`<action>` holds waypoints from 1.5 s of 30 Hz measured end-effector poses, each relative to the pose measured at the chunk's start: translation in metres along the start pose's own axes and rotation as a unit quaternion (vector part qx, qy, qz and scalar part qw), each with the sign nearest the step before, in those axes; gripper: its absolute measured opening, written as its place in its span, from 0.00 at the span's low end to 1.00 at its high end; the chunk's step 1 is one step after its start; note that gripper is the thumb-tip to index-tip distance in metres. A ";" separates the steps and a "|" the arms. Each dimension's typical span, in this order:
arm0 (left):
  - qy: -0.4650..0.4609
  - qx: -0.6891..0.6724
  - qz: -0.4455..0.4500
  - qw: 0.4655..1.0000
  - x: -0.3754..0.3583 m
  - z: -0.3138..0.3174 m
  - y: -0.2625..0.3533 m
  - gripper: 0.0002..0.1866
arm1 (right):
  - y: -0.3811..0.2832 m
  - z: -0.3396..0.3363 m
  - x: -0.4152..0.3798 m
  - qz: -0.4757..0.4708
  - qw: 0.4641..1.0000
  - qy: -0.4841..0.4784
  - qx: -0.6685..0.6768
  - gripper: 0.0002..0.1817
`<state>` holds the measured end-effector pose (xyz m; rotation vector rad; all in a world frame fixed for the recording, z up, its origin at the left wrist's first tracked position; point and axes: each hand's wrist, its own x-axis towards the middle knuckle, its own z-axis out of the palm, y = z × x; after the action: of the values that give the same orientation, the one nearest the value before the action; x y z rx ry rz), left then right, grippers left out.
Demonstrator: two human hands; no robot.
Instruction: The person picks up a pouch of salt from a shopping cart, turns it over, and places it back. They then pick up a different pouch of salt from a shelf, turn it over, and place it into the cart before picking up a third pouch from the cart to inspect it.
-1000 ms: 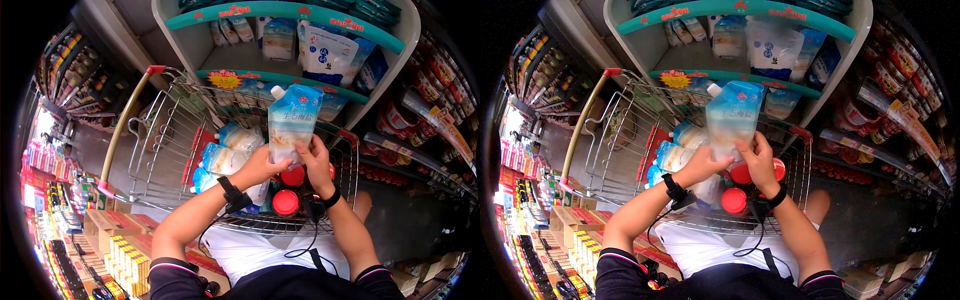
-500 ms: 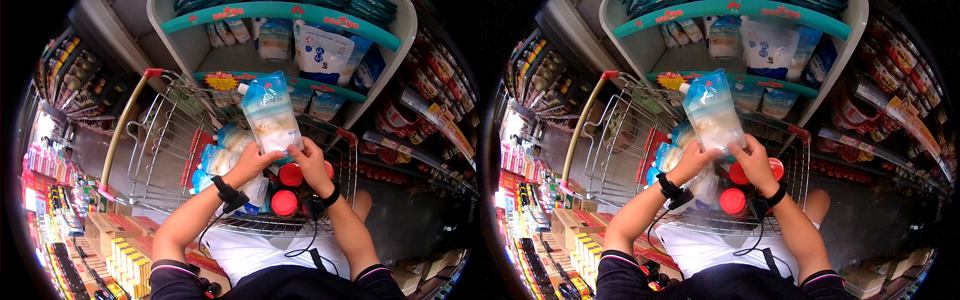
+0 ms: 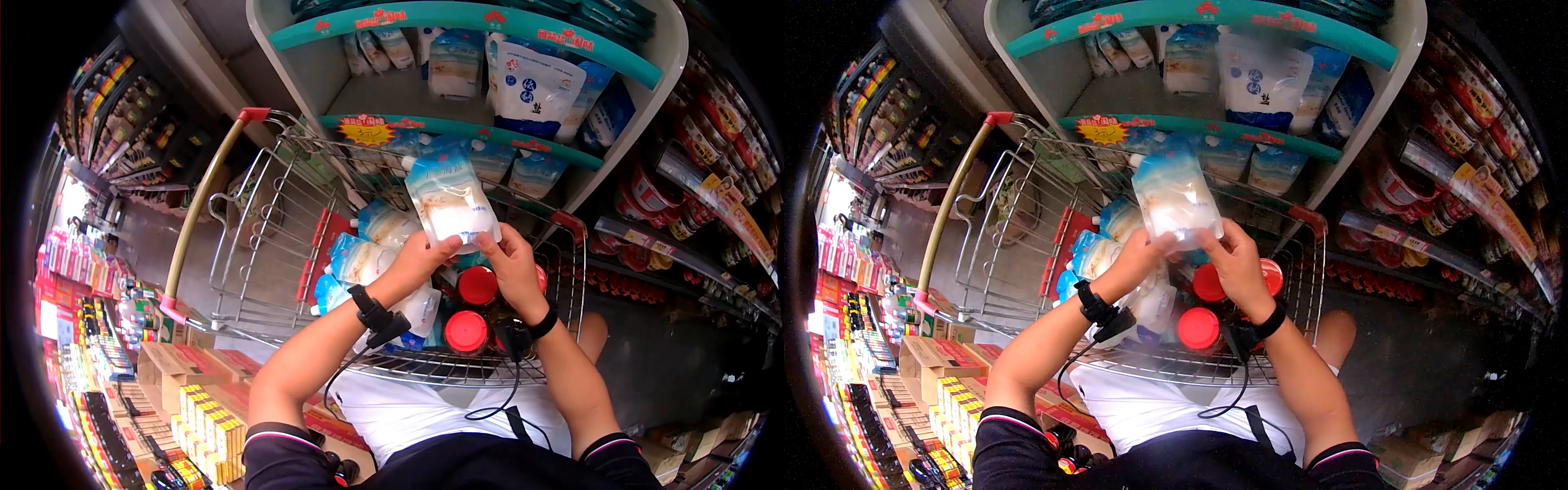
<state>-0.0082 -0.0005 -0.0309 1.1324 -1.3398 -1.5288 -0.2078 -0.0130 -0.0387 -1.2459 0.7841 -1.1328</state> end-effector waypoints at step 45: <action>0.049 0.303 0.305 0.902 0.002 -0.002 0.011 0.28 | 0.010 -0.002 -0.001 -0.167 0.961 0.005 -0.219 0.30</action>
<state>-0.0065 -0.0049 -0.0200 0.9757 -1.9360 -0.6016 -0.2077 -0.0127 -0.0487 -1.7963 0.8842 -1.2760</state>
